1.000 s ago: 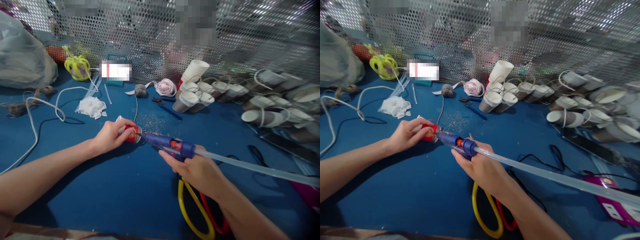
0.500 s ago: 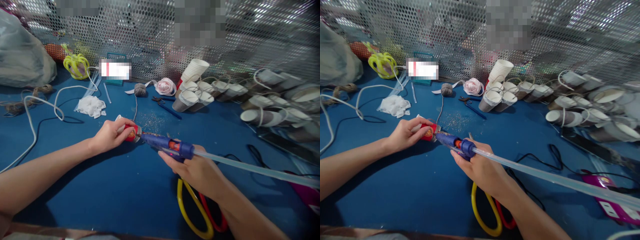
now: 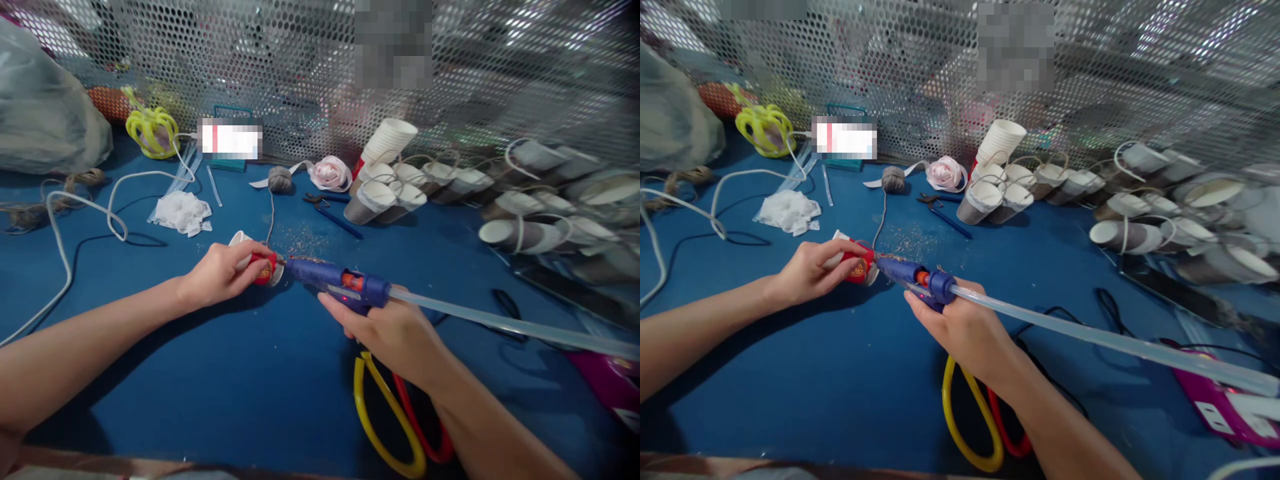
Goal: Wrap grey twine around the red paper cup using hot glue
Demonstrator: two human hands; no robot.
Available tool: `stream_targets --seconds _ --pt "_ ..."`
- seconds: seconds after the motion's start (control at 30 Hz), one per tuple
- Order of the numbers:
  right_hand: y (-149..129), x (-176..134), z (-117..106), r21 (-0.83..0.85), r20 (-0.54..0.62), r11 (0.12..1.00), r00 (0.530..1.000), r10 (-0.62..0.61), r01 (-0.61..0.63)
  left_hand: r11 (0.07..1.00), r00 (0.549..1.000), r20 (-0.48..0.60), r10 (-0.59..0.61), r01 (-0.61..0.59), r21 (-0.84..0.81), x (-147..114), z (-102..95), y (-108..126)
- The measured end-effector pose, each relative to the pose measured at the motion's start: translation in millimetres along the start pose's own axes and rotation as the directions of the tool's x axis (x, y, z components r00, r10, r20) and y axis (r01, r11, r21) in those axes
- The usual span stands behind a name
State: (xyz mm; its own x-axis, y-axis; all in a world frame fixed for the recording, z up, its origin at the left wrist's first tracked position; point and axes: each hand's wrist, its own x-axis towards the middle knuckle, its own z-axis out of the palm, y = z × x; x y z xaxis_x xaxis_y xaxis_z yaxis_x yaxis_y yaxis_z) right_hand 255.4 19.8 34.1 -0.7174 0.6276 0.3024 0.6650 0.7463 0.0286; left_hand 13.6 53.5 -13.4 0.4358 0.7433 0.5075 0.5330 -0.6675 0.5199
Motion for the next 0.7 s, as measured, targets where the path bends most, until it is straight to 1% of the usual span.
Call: stream_targets --seconds 0.13,0.23,0.33,0.47,0.57,0.63,0.7 --pt "-1 1 -2 0.019 0.031 1.000 0.999 0.011 -0.012 1.000 1.000 0.003 0.006 -0.006 -0.022 0 0.4 -1" --pt "-3 1 -5 0.030 0.028 1.000 1.000 -0.004 0.003 0.999 1.000 0.003 0.001 -0.001 -0.034 1 0.8 -2" --pt "-4 1 -5 0.049 0.025 0.999 1.000 0.018 -0.019 0.999 1.000 0.003 -0.007 0.007 -0.037 1 0.8 -2" --pt "-1 -2 2 0.028 0.013 0.999 0.999 0.035 -0.035 1.000 1.000 -0.006 0.003 -0.003 -0.026 1 0.1 0" --pt "2 -3 9 -0.018 0.014 0.995 0.995 0.094 -0.094 0.999 0.999 -0.005 0.036 -0.036 -0.010 1 -0.7 1" --pt "4 -3 13 -0.031 0.032 0.992 0.992 0.125 -0.124 0.999 0.999 -0.011 0.049 -0.049 0.001 1 -1.0 2" --pt "6 -3 16 -0.037 0.063 0.992 0.991 0.119 -0.117 0.998 0.998 -0.015 0.056 -0.056 0.009 1 -1.1 2"
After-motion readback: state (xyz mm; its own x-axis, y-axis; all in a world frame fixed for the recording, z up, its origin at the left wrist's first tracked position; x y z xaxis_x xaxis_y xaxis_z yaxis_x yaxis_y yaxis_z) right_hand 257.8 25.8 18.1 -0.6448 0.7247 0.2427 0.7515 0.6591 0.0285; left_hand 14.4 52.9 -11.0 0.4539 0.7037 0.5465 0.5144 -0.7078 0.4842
